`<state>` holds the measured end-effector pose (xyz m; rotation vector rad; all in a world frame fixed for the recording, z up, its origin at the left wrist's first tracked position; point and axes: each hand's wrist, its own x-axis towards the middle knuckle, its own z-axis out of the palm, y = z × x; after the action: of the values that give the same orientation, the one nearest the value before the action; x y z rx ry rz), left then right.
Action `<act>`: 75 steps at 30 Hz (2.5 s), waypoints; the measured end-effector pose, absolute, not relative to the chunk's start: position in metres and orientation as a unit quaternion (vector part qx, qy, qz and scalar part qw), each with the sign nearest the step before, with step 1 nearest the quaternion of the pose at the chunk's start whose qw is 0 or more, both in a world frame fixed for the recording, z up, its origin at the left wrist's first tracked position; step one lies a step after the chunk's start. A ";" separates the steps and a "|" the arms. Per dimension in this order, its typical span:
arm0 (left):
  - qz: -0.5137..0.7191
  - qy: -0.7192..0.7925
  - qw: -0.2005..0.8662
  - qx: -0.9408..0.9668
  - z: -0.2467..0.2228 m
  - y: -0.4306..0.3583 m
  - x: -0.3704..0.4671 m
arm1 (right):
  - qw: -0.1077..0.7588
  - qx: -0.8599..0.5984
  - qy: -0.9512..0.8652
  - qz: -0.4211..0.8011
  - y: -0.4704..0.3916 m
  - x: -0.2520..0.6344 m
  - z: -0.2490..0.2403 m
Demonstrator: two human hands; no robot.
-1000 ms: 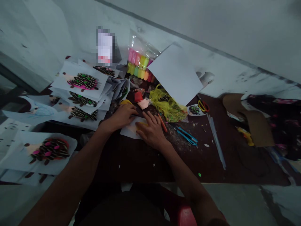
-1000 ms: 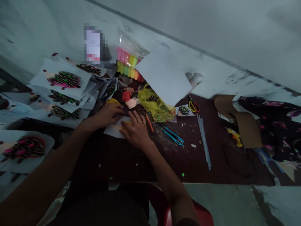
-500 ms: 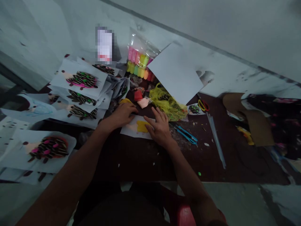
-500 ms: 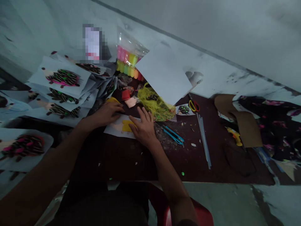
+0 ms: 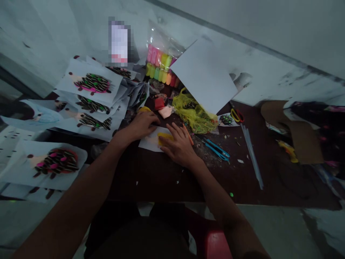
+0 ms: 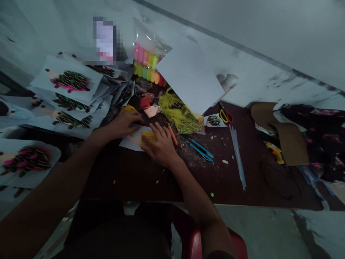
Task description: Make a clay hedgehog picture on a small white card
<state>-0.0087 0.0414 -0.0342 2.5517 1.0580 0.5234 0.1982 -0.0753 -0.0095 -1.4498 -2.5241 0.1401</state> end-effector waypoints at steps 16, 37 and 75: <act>0.179 0.372 0.157 0.897 -0.032 0.041 -0.007 | 0.124 -0.467 -0.874 0.052 -0.083 0.197 -0.006; 0.174 0.367 0.155 0.901 -0.034 0.043 -0.007 | 0.134 -0.446 -0.884 0.038 -0.077 0.213 -0.008; 0.191 0.360 0.158 0.899 -0.034 0.041 -0.007 | 0.127 -0.455 -0.881 0.014 -0.081 0.205 -0.013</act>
<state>-0.0068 0.0411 -0.0339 2.5729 1.0312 0.5465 0.2055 -0.0810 -0.0134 -1.3238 -2.5648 0.0408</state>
